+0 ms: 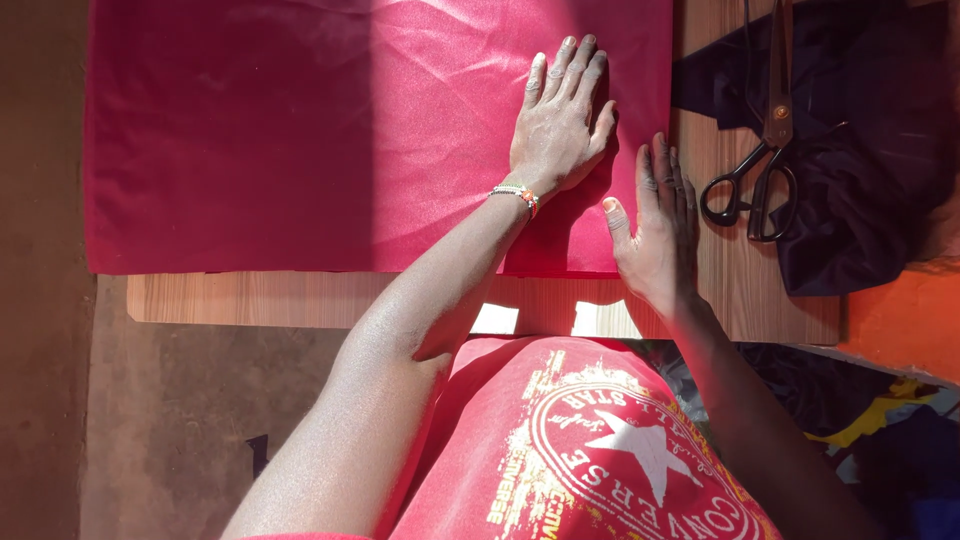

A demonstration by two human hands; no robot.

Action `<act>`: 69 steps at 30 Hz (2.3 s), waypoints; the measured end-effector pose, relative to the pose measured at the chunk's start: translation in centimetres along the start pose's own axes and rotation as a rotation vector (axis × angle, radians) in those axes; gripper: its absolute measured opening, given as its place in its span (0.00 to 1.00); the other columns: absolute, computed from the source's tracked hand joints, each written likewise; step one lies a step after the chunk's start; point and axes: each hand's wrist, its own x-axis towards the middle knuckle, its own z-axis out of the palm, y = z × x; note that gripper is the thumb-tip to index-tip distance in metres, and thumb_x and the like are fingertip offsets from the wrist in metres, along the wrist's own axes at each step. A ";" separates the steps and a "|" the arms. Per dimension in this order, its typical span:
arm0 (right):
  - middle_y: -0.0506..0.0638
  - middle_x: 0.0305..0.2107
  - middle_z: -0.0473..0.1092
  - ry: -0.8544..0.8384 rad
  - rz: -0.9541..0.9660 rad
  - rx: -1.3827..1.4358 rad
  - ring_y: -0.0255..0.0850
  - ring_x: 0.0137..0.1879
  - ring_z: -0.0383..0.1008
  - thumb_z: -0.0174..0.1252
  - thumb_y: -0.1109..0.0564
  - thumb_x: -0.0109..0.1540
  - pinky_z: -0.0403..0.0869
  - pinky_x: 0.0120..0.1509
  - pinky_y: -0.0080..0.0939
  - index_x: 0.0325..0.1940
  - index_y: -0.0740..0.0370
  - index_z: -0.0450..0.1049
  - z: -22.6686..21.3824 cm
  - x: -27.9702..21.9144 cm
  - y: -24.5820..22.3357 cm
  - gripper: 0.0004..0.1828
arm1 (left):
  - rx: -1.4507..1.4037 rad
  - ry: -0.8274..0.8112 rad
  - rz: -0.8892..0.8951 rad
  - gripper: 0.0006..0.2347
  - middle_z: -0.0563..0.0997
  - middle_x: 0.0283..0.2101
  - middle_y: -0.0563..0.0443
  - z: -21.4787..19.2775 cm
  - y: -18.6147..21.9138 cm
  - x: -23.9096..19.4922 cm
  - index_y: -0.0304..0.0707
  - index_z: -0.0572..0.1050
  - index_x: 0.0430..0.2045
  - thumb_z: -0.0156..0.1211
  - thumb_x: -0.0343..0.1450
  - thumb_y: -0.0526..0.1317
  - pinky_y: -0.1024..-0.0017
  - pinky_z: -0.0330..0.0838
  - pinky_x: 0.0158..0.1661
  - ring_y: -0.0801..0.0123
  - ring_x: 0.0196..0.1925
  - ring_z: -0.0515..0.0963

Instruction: Cutting a large piece of red fabric with scissors and then folding and smoothing it on a work table

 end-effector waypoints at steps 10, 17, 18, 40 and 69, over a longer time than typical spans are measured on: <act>0.62 0.77 0.47 -0.008 0.013 0.012 0.61 0.80 0.51 0.55 0.54 0.71 0.56 0.79 0.60 0.79 0.69 0.52 -0.3 0.1 -0.1 0.35 | -0.019 -0.058 -0.012 0.25 0.60 0.75 0.55 -0.6 0.1 0.2 0.45 0.66 0.68 0.50 0.77 0.53 0.58 0.42 0.77 0.67 0.78 0.53; 0.59 0.76 0.49 0.003 0.034 0.230 0.56 0.80 0.55 0.62 0.57 0.69 0.59 0.80 0.52 0.79 0.63 0.54 -1.2 -0.4 0.6 0.37 | -0.260 -0.130 -0.026 0.23 0.60 0.74 0.52 -1.2 -0.4 0.6 0.42 0.67 0.66 0.52 0.76 0.49 0.56 0.36 0.77 0.63 0.79 0.50; 0.59 0.76 0.49 0.019 0.045 0.220 0.56 0.80 0.55 0.62 0.57 0.69 0.59 0.80 0.52 0.79 0.63 0.54 -1.7 -0.7 0.4 0.37 | -0.267 -0.128 -0.006 0.23 0.60 0.74 0.52 -1.2 -0.3 0.4 0.42 0.67 0.66 0.52 0.76 0.49 0.56 0.36 0.77 0.63 0.79 0.50; 0.48 0.55 0.74 0.253 0.432 0.444 0.42 0.50 0.74 0.65 0.62 0.53 0.75 0.52 0.40 0.33 0.58 0.76 -3.4 -3.2 -0.8 0.06 | -1.193 -0.433 -0.513 0.14 0.79 0.14 0.42 -8.8 7.6 -3.4 0.30 0.75 0.20 0.65 0.69 0.44 0.75 0.72 0.06 0.68 0.09 0.77; 0.49 0.45 0.72 0.218 0.505 0.598 0.35 0.43 0.68 0.68 0.51 0.61 0.72 0.43 0.33 0.37 0.55 0.80 -3.7 -2.8 -0.1 0.07 | -1.124 -0.332 -0.092 0.06 0.76 0.23 0.46 -4.6 5.2 -5.0 0.46 0.77 0.31 0.51 0.71 0.34 0.65 0.76 0.28 0.57 0.25 0.83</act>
